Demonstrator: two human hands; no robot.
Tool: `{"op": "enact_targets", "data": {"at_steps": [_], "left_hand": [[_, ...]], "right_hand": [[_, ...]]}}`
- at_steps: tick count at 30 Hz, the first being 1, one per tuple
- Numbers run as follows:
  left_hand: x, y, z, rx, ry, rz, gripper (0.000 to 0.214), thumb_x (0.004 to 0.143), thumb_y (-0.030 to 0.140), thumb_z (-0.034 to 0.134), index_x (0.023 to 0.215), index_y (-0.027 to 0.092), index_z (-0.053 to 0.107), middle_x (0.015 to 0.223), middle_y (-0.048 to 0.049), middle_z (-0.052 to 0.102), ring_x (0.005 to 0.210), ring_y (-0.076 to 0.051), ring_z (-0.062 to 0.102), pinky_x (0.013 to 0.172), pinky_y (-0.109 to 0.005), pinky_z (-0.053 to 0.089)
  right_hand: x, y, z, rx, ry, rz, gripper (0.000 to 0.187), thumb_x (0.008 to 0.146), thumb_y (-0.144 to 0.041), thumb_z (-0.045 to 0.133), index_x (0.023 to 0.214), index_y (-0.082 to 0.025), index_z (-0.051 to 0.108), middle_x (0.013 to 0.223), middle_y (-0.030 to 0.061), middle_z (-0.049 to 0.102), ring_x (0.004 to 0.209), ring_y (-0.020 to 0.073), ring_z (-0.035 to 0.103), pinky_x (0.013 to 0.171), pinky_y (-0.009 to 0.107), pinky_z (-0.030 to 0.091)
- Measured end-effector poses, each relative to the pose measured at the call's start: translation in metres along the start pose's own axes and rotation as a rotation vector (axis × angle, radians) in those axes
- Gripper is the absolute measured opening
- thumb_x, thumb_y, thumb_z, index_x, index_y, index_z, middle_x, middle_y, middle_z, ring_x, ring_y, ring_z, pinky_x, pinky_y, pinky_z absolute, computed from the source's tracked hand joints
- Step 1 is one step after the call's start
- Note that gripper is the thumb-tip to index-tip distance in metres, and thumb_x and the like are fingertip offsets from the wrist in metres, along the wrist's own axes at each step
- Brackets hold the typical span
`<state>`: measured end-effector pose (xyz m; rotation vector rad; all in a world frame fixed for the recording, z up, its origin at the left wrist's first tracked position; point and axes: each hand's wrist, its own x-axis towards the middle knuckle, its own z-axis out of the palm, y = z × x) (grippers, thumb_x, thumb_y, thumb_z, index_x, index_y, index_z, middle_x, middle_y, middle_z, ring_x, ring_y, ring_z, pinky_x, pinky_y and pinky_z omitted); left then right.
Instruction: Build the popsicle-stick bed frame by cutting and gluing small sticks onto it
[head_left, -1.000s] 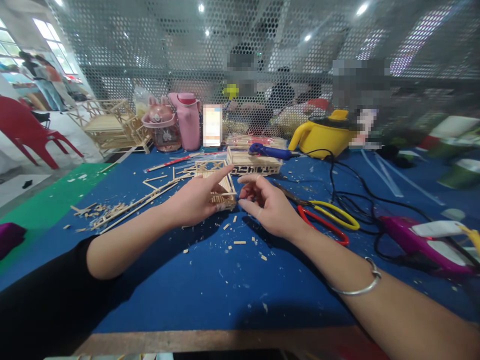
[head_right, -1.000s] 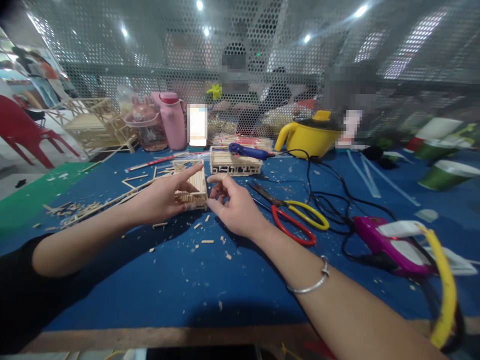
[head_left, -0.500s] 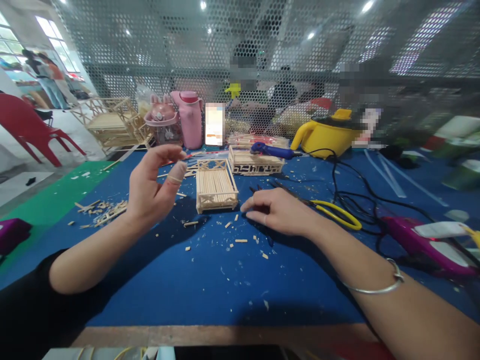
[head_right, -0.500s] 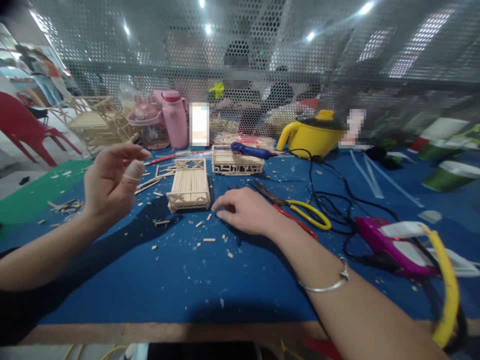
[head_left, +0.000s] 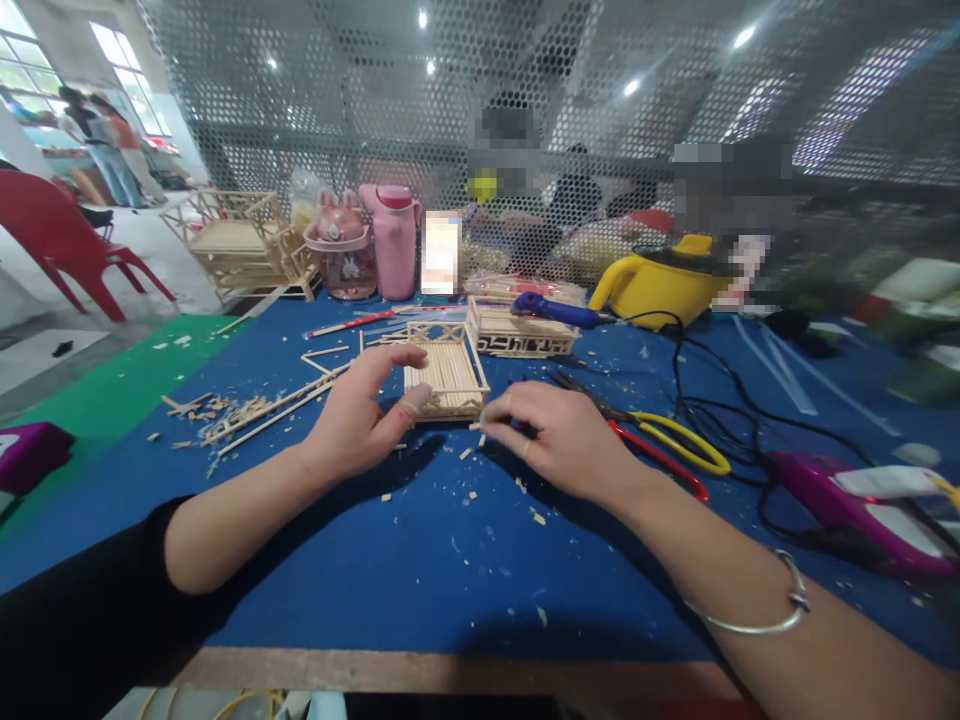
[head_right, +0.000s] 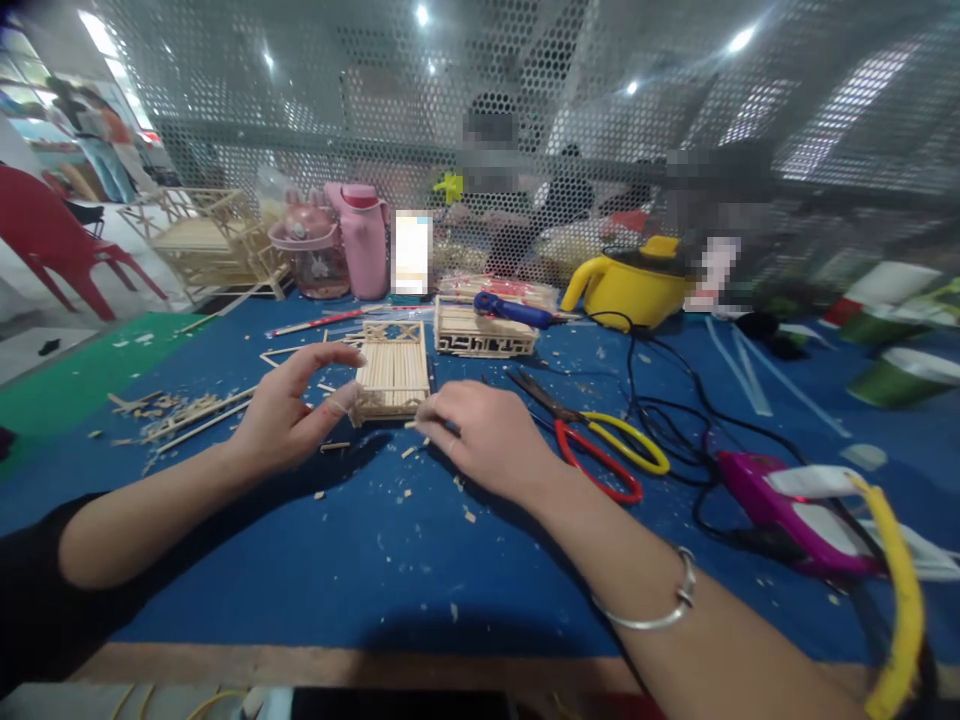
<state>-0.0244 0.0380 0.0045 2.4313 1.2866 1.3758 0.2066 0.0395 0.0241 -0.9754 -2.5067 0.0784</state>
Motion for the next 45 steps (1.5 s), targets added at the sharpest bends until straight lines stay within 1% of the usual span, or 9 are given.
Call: {"op": "enact_targets", "data": {"at_steps": [3,7,11,16,21,25,29,37,45], "left_hand": [[-0.001,0.005,0.002,0.03,0.053,0.088,0.035,0.08,0.02,0.058,0.113,0.019,0.047,0.109,-0.0083,0.06,0.103,-0.022,0.056,0.091,-0.041,0.045],[-0.007,0.021,0.004,0.034,0.052,0.158,0.038,0.08,0.02,0.059,0.115,0.021,0.045,0.087,-0.0023,0.064,0.079,-0.016,0.057,0.075,-0.033,0.048],[-0.018,0.039,0.007,-0.137,-0.116,0.007,0.041,0.083,0.024,0.058,0.121,0.022,0.042,0.085,-0.0008,0.066,0.065,-0.011,0.056,0.061,-0.024,0.047],[-0.021,0.044,0.011,-0.302,-0.174,-0.117,0.043,0.087,0.019,0.052,0.126,0.022,0.036,0.084,-0.0006,0.067,0.068,-0.011,0.06,0.063,-0.025,0.048],[-0.018,0.041,0.01,-0.256,-0.123,-0.186,0.043,0.084,0.016,0.055,0.123,0.022,0.039,0.083,0.0016,0.07,0.063,-0.01,0.06,0.064,-0.024,0.049],[-0.019,0.041,0.009,-0.209,-0.12,-0.16,0.046,0.083,0.017,0.059,0.124,0.024,0.04,0.083,0.0021,0.071,0.065,-0.01,0.062,0.063,-0.024,0.049],[-0.021,0.041,0.009,-0.189,-0.112,-0.073,0.044,0.085,0.021,0.058,0.125,0.024,0.041,0.087,-0.0011,0.071,0.081,-0.015,0.065,0.072,-0.028,0.051],[-0.021,0.04,0.01,-0.193,-0.094,-0.022,0.041,0.085,0.02,0.059,0.123,0.022,0.044,0.086,-0.0011,0.07,0.086,-0.015,0.065,0.077,-0.03,0.052],[-0.023,0.041,0.013,-0.175,-0.061,-0.052,0.038,0.084,0.023,0.06,0.12,0.022,0.048,0.086,-0.0014,0.071,0.084,-0.016,0.065,0.079,-0.032,0.052]], "right_hand": [[0.002,0.001,0.003,-0.112,0.137,-0.033,0.02,0.089,-0.029,0.05,0.085,-0.018,0.065,0.083,0.0065,0.069,0.08,0.0182,0.06,0.072,0.03,0.044],[0.0,-0.003,0.002,-0.017,0.124,-0.101,0.017,0.09,-0.027,0.05,0.087,-0.018,0.064,0.082,0.0045,0.07,0.074,0.015,0.062,0.068,0.026,0.045],[-0.004,-0.014,-0.001,0.107,0.113,-0.11,0.011,0.088,-0.026,0.052,0.086,-0.021,0.062,0.078,0.0002,0.071,0.069,0.0118,0.064,0.065,0.023,0.046],[-0.006,-0.012,-0.005,0.213,0.054,-0.068,0.009,0.086,-0.023,0.054,0.09,-0.023,0.063,0.085,-0.0001,0.071,0.075,0.0127,0.065,0.069,0.024,0.048],[-0.008,0.004,-0.014,0.028,-0.047,0.078,0.053,0.07,-0.005,0.055,0.119,-0.025,0.052,0.107,0.0039,0.066,0.09,0.0196,0.062,0.075,0.031,0.047],[-0.008,-0.004,-0.015,0.008,0.079,0.017,0.023,0.076,-0.018,0.057,0.099,-0.021,0.061,0.09,0.0052,0.065,0.083,0.0197,0.059,0.074,0.032,0.046],[-0.007,-0.016,-0.013,0.113,0.111,-0.077,0.012,0.082,-0.023,0.056,0.091,-0.02,0.063,0.083,0.0043,0.066,0.079,0.0174,0.059,0.072,0.031,0.045],[-0.005,-0.013,-0.011,0.144,0.122,-0.105,0.003,0.078,-0.021,0.062,0.081,-0.02,0.062,0.078,0.0005,0.067,0.075,0.0151,0.058,0.073,0.031,0.04],[-0.003,-0.018,-0.011,-0.029,0.186,-0.185,0.007,0.084,-0.024,0.057,0.081,-0.021,0.063,0.077,0.0009,0.066,0.077,0.0164,0.057,0.08,0.036,0.034]]}}
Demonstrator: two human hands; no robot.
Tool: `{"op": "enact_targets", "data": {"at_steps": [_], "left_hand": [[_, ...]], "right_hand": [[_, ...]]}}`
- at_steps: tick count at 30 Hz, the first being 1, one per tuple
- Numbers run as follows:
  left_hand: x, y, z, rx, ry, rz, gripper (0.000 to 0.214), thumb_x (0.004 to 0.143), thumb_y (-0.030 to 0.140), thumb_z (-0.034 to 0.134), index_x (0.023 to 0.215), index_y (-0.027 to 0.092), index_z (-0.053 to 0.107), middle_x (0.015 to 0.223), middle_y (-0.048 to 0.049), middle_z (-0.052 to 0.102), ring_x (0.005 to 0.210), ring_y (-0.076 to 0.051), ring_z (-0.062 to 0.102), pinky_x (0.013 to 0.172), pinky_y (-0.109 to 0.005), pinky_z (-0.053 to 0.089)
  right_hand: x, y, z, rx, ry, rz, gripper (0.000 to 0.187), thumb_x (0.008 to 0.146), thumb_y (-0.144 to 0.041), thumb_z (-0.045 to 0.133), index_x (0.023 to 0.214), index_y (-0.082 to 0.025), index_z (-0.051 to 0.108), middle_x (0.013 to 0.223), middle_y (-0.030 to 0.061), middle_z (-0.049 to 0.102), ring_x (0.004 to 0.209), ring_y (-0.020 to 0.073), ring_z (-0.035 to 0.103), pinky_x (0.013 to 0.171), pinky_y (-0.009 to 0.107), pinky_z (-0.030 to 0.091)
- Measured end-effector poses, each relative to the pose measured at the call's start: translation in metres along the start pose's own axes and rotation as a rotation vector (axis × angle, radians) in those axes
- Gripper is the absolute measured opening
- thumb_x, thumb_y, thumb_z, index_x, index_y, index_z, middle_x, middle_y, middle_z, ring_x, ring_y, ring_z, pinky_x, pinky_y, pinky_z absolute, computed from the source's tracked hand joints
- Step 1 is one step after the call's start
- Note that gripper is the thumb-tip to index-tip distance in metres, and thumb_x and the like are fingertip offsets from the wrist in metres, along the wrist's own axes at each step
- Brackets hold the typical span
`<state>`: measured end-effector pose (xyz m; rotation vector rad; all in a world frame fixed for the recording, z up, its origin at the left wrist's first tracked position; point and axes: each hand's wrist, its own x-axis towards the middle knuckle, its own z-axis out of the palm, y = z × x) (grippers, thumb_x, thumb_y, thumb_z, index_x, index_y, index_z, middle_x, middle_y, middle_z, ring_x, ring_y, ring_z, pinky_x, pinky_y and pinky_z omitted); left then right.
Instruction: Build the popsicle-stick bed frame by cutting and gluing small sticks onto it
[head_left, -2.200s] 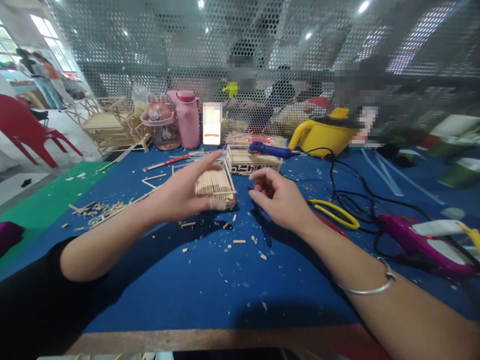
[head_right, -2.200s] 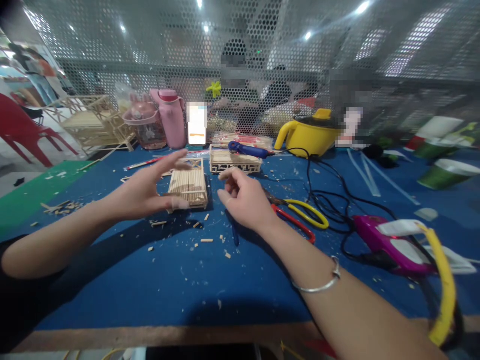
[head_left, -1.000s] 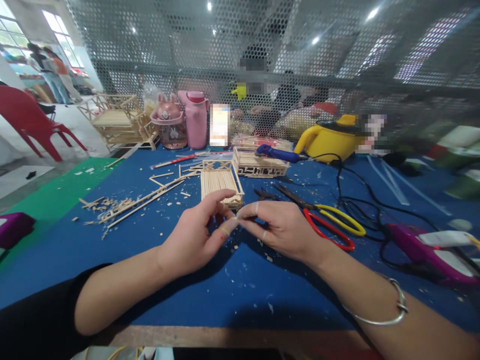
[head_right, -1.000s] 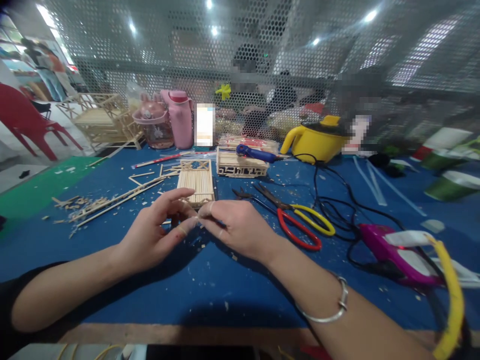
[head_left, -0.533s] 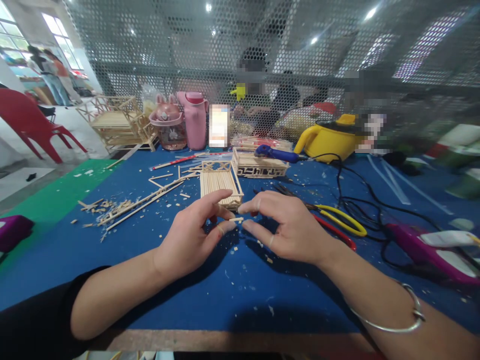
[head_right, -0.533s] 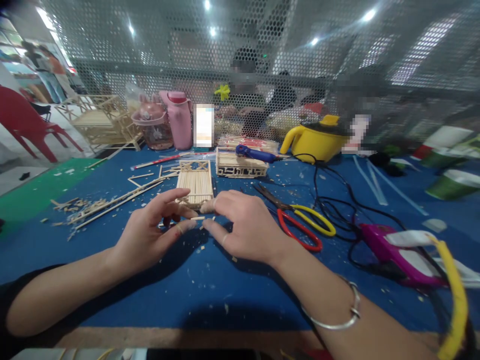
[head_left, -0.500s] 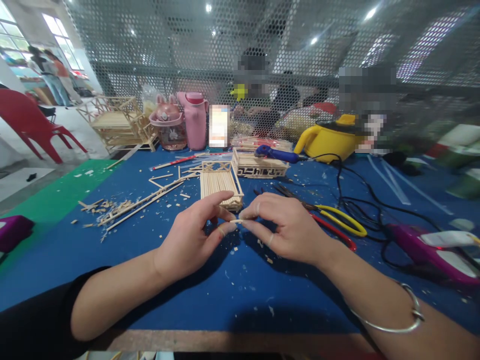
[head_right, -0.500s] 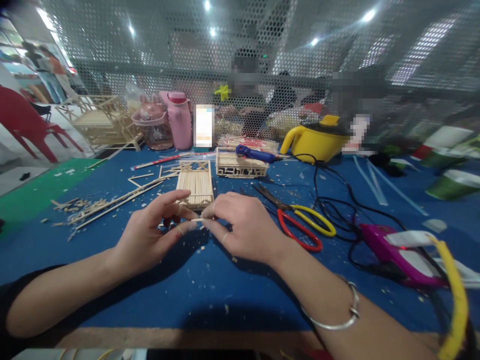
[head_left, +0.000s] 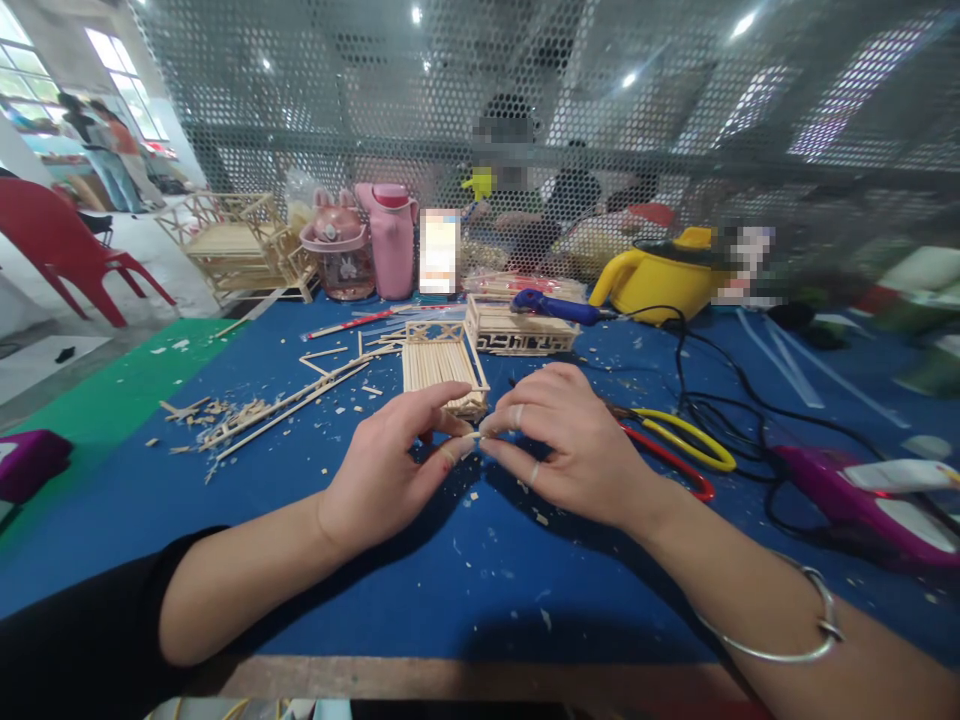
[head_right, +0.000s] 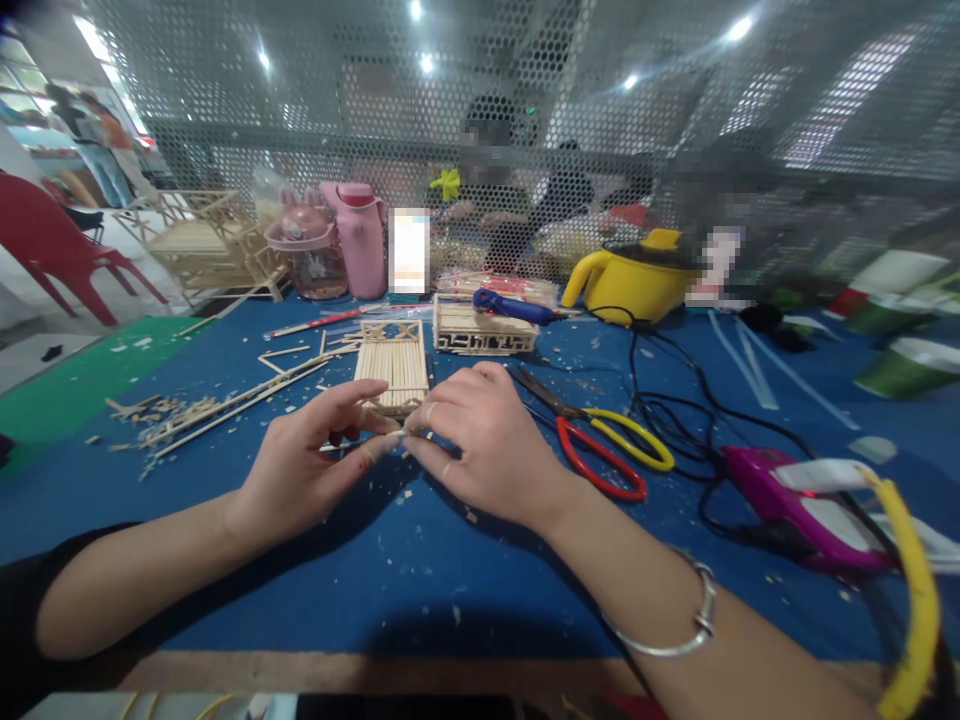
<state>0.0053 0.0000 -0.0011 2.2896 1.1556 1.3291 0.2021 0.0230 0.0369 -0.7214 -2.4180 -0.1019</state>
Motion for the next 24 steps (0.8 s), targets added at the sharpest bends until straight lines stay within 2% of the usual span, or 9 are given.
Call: {"op": "enact_targets", "data": {"at_steps": [4,6,8,10,13,16,24], "left_hand": [[0.001,-0.002,0.001,0.023,-0.004,0.022,0.041,0.085,0.023,0.058,0.124,0.023,0.044,0.089,-0.0016,0.07,0.089,-0.017,0.064,0.083,-0.033,0.051],[0.004,-0.004,0.0,0.11,0.015,0.085,0.055,0.083,0.023,0.06,0.132,0.022,0.036,0.106,-0.0058,0.067,0.099,-0.019,0.06,0.088,-0.036,0.048],[0.011,-0.005,-0.005,0.241,0.033,0.161,0.07,0.079,0.026,0.064,0.138,0.02,0.027,0.126,-0.0121,0.055,0.114,-0.025,0.051,0.097,-0.042,0.042],[0.021,-0.005,-0.01,0.353,-0.02,0.177,0.082,0.074,0.03,0.068,0.141,0.019,0.022,0.134,-0.0147,0.048,0.123,-0.03,0.042,0.104,-0.049,0.032],[0.037,-0.005,-0.016,0.382,-0.231,0.043,0.09,0.073,0.03,0.068,0.144,0.021,0.013,0.123,-0.0108,0.058,0.122,-0.031,0.044,0.106,-0.06,0.02],[0.049,-0.005,-0.016,0.344,-0.371,-0.027,0.091,0.073,0.024,0.066,0.144,0.021,0.01,0.109,-0.0063,0.065,0.115,-0.028,0.051,0.106,-0.061,0.016],[0.054,-0.005,-0.009,0.306,-0.323,-0.033,0.083,0.073,0.015,0.059,0.144,0.017,0.016,0.103,-0.0058,0.067,0.102,-0.025,0.059,0.096,-0.047,0.037]], "right_hand": [[0.0,0.003,0.002,-0.082,0.001,-0.032,0.008,0.085,-0.024,0.056,0.082,-0.021,0.063,0.079,0.0014,0.067,0.079,0.0164,0.057,0.085,0.038,0.032],[0.0,0.007,0.006,-0.156,0.027,-0.04,0.01,0.086,-0.024,0.054,0.082,-0.021,0.063,0.079,0.0011,0.068,0.077,0.016,0.056,0.087,0.039,0.031],[0.0,0.014,0.011,-0.247,0.072,-0.06,0.012,0.086,-0.024,0.054,0.081,-0.021,0.064,0.077,0.0006,0.068,0.075,0.0155,0.055,0.087,0.039,0.03],[0.001,0.02,0.016,-0.338,0.118,-0.101,0.014,0.086,-0.023,0.055,0.078,-0.02,0.066,0.073,0.0002,0.067,0.072,0.0152,0.053,0.084,0.038,0.03],[0.002,0.023,0.022,-0.434,0.155,-0.152,0.015,0.085,-0.022,0.055,0.075,-0.02,0.067,0.067,0.0,0.065,0.07,0.0152,0.05,0.083,0.038,0.031],[0.002,0.022,0.024,-0.468,0.175,-0.159,0.016,0.084,-0.023,0.056,0.073,-0.02,0.067,0.064,-0.0001,0.063,0.068,0.0153,0.048,0.082,0.039,0.031],[0.001,0.025,0.027,-0.454,0.178,-0.11,0.016,0.083,-0.025,0.056,0.073,-0.019,0.067,0.064,0.0007,0.062,0.068,0.0153,0.048,0.082,0.038,0.032]]}}
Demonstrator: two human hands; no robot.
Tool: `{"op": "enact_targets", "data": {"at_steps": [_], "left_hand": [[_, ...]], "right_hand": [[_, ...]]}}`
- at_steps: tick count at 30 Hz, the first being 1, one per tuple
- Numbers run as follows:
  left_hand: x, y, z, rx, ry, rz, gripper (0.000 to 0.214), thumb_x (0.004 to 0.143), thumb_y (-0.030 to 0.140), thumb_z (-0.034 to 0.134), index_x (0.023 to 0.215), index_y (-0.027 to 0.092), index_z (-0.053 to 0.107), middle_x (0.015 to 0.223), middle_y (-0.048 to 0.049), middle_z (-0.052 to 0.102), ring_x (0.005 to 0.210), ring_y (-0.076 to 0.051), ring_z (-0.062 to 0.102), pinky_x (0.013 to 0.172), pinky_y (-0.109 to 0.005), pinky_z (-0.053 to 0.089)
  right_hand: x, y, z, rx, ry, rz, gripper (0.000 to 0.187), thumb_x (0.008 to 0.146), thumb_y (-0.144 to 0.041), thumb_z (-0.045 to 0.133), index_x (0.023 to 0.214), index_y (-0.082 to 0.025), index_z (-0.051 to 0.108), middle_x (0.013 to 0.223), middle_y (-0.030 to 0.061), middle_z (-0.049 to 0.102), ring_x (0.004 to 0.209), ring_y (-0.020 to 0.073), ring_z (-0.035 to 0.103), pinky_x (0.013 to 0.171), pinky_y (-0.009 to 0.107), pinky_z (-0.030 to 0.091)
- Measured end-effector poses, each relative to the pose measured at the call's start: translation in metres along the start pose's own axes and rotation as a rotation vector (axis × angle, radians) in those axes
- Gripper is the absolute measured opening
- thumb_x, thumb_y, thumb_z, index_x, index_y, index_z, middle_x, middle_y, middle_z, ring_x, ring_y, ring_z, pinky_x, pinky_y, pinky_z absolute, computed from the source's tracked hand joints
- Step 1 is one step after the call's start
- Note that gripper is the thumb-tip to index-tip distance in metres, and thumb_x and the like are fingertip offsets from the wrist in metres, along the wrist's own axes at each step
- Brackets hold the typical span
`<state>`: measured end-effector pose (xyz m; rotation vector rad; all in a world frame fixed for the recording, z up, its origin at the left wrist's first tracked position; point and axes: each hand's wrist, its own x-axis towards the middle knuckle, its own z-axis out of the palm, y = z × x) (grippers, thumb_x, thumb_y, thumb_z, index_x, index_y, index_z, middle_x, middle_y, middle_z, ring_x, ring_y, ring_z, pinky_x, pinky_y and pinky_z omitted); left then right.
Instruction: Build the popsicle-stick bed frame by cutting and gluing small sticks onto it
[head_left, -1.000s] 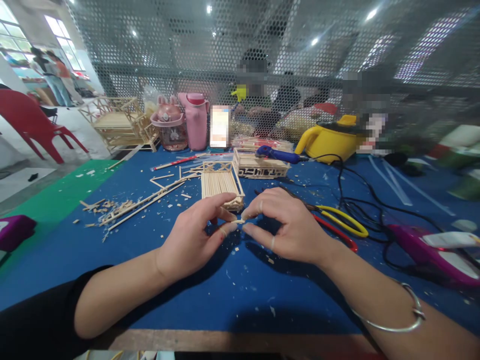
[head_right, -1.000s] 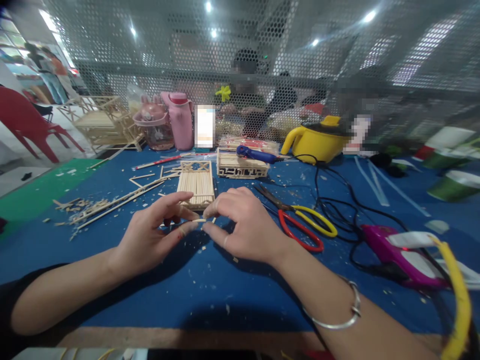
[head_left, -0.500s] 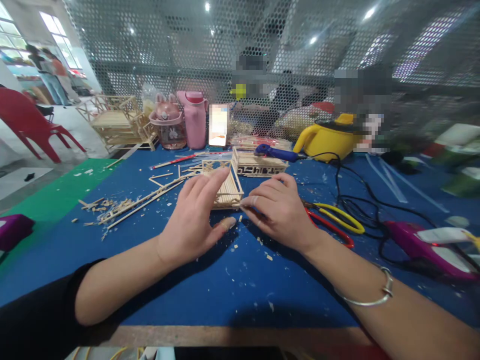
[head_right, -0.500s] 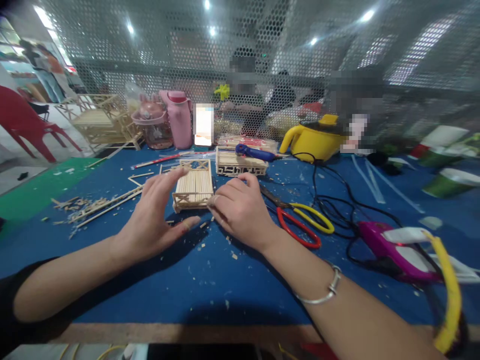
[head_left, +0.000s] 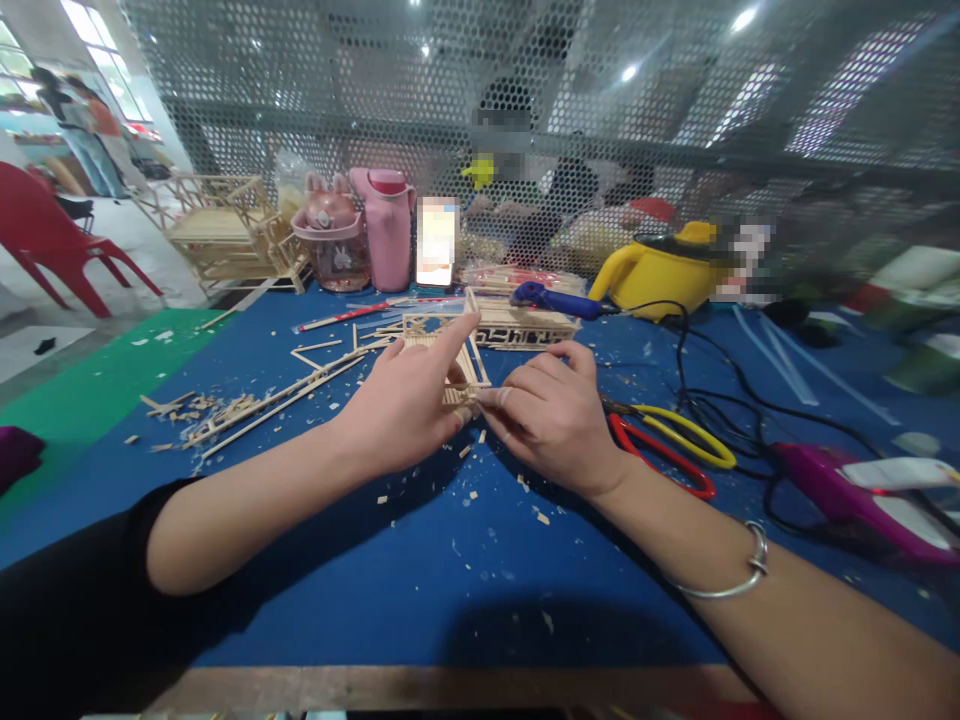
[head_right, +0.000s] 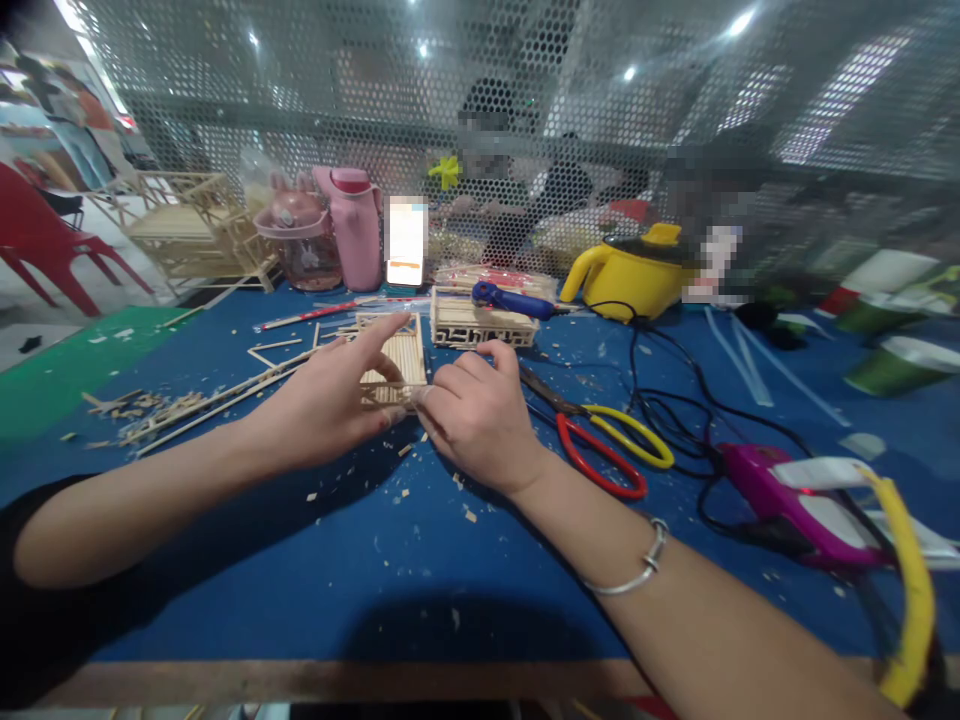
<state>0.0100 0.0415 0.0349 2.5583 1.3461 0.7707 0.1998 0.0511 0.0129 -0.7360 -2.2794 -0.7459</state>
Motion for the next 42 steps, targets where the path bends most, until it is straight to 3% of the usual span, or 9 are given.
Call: {"op": "enact_targets", "data": {"at_steps": [5,11,24,28,33,42], "left_hand": [[-0.001,-0.001,0.0,-0.094,0.034,-0.057,0.081,0.073,0.017,0.059,0.144,0.016,0.02,0.1,-0.0072,0.069,0.088,-0.021,0.064,0.079,-0.034,0.046],[0.001,-0.001,0.001,-0.122,0.039,-0.121,0.077,0.073,0.019,0.059,0.142,0.015,0.026,0.094,-0.0073,0.07,0.081,-0.021,0.065,0.072,-0.032,0.047],[0.003,-0.005,0.006,-0.099,0.041,-0.141,0.077,0.073,0.011,0.058,0.142,0.018,0.025,0.093,-0.005,0.07,0.086,-0.02,0.066,0.075,-0.03,0.048],[0.002,-0.004,0.005,-0.101,0.033,-0.142,0.077,0.074,0.012,0.058,0.142,0.018,0.023,0.094,-0.0057,0.07,0.084,-0.019,0.066,0.076,-0.03,0.047],[0.002,-0.004,0.005,-0.082,0.029,-0.124,0.078,0.074,0.012,0.058,0.143,0.017,0.021,0.096,-0.0063,0.071,0.081,-0.019,0.066,0.077,-0.032,0.047],[0.003,-0.003,0.005,-0.039,0.042,-0.06,0.077,0.075,0.013,0.056,0.143,0.014,0.02,0.093,-0.0072,0.071,0.076,-0.019,0.066,0.074,-0.03,0.047]], "right_hand": [[0.0,0.001,0.002,0.006,0.001,0.0,0.017,0.084,-0.024,0.055,0.074,-0.019,0.067,0.064,0.0006,0.061,0.067,0.0152,0.047,0.082,0.038,0.032],[0.001,-0.001,0.002,0.006,-0.018,0.023,0.018,0.084,-0.024,0.055,0.073,-0.018,0.068,0.064,0.0008,0.061,0.067,0.0154,0.047,0.083,0.038,0.031],[0.001,-0.001,0.001,0.069,-0.049,0.064,0.017,0.084,-0.023,0.053,0.076,-0.018,0.067,0.066,0.0011,0.063,0.069,0.0162,0.05,0.085,0.039,0.031],[0.001,0.0,-0.006,0.191,0.016,0.183,0.015,0.078,-0.016,0.054,0.088,-0.016,0.065,0.075,0.003,0.065,0.075,0.0175,0.056,0.081,0.036,0.034],[-0.002,0.003,-0.007,0.225,0.087,0.315,0.016,0.078,-0.012,0.051,0.087,-0.019,0.061,0.079,0.0021,0.068,0.075,0.017,0.06,0.08,0.033,0.038],[-0.001,0.002,-0.006,0.221,0.073,0.335,0.015,0.078,-0.014,0.053,0.089,-0.019,0.062,0.08,0.0019,0.069,0.075,0.0175,0.062,0.081,0.033,0.04]]}}
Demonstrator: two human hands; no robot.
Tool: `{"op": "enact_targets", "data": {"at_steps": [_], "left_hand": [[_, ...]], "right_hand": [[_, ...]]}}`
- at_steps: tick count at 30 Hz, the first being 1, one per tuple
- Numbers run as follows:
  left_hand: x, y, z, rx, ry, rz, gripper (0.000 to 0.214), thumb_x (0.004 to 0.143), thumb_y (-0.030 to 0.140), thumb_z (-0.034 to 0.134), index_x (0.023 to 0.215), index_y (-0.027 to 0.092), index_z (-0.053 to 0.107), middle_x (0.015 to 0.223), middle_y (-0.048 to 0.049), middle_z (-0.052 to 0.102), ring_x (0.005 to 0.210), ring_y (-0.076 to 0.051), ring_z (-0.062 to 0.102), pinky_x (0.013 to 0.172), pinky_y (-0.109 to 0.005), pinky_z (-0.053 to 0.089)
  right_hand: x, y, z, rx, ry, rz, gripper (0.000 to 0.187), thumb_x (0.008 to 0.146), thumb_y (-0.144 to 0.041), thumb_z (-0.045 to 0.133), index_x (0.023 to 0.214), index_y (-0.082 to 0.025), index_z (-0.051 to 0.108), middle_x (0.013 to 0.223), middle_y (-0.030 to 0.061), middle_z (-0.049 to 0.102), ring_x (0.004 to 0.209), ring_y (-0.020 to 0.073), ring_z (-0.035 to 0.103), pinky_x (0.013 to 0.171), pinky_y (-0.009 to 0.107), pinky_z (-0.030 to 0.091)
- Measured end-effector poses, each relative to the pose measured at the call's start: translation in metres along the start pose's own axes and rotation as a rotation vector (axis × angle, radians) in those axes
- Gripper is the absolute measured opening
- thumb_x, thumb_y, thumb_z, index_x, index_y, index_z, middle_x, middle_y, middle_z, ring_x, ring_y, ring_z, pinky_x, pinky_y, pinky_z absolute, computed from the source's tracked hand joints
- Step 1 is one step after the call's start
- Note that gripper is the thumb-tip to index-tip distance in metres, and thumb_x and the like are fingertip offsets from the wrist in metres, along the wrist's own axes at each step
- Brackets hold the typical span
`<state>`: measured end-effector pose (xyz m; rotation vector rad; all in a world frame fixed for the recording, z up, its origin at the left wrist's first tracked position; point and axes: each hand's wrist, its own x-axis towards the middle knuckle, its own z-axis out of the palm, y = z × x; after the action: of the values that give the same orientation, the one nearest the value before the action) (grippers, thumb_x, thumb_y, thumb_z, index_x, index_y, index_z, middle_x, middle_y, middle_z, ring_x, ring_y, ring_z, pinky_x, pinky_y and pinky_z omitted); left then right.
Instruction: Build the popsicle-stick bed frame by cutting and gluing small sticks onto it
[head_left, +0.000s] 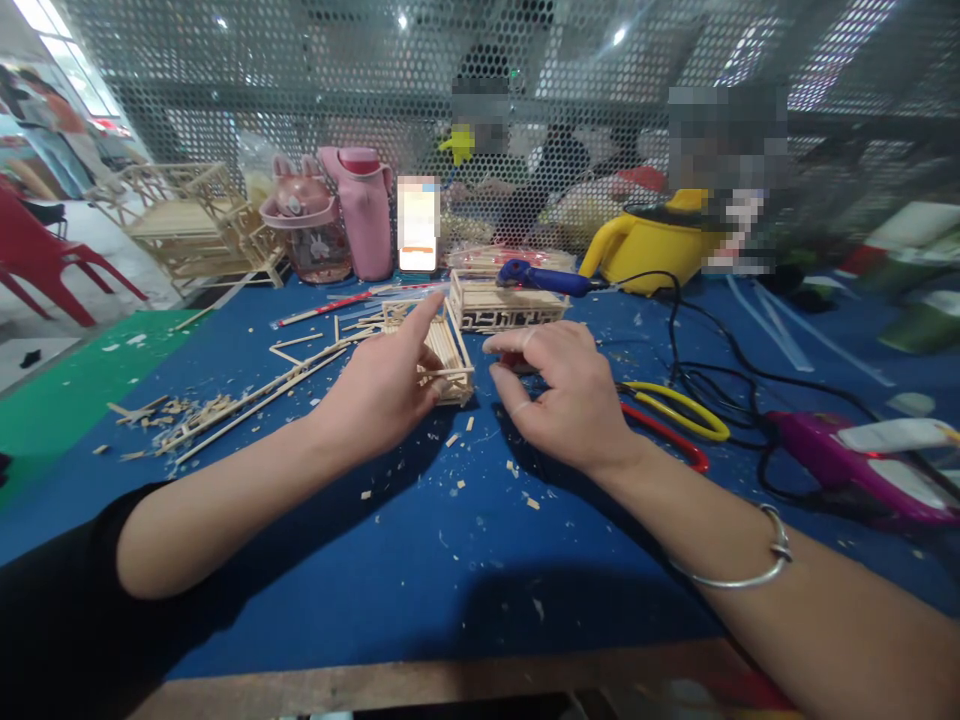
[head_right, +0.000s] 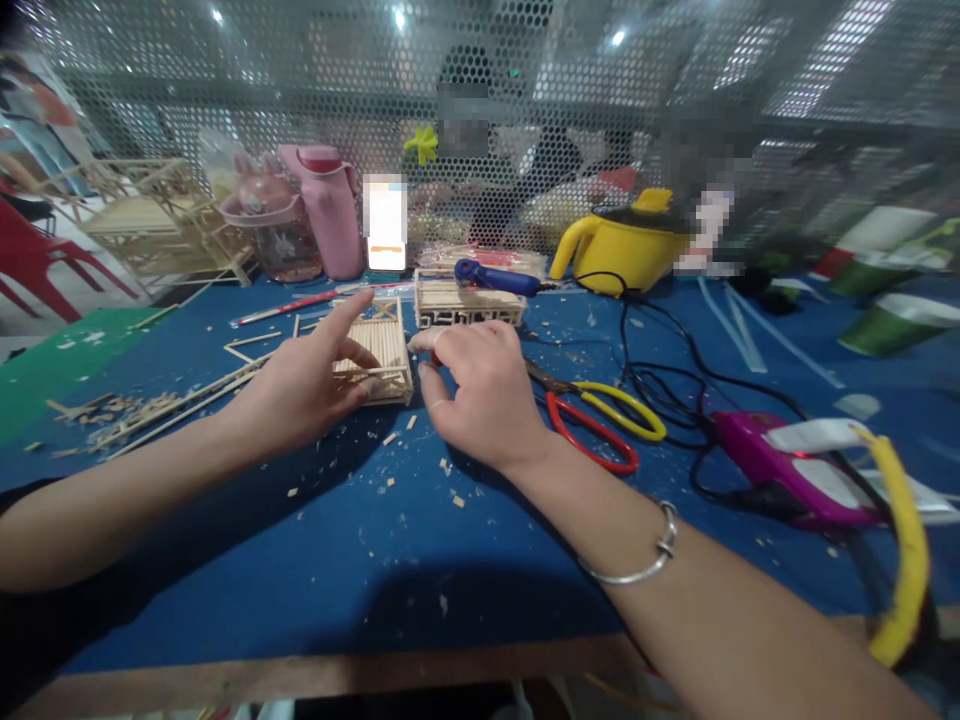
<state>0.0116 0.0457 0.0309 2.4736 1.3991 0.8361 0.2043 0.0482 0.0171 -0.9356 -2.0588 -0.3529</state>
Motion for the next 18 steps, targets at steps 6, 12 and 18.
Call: {"op": "enact_targets", "data": {"at_steps": [6,12,18], "left_hand": [[0.001,0.001,0.0,0.002,-0.004,0.003,0.078,0.076,0.013,0.057,0.144,0.014,0.018,0.094,-0.008,0.071,0.081,-0.019,0.066,0.074,-0.029,0.047],[0.001,-0.001,-0.001,-0.007,-0.018,-0.014,0.08,0.076,0.014,0.057,0.144,0.014,0.016,0.094,-0.0079,0.071,0.086,-0.021,0.065,0.077,-0.032,0.047],[0.002,-0.009,-0.006,-0.092,-0.078,0.004,0.082,0.077,0.016,0.056,0.146,0.018,0.013,0.096,-0.0063,0.069,0.085,-0.019,0.064,0.076,-0.029,0.048]], "right_hand": [[0.0,0.001,0.0,0.005,0.016,0.001,0.017,0.078,-0.014,0.053,0.092,-0.019,0.062,0.078,0.0017,0.068,0.075,0.0177,0.062,0.082,0.034,0.04],[0.001,0.003,-0.001,-0.017,0.008,0.01,0.019,0.078,-0.015,0.051,0.093,-0.02,0.062,0.077,0.0013,0.067,0.074,0.0178,0.06,0.082,0.033,0.04],[0.0,0.011,-0.002,-0.025,0.023,0.056,0.02,0.077,-0.015,0.053,0.095,-0.02,0.061,0.077,0.0014,0.066,0.076,0.0188,0.059,0.078,0.033,0.041]]}}
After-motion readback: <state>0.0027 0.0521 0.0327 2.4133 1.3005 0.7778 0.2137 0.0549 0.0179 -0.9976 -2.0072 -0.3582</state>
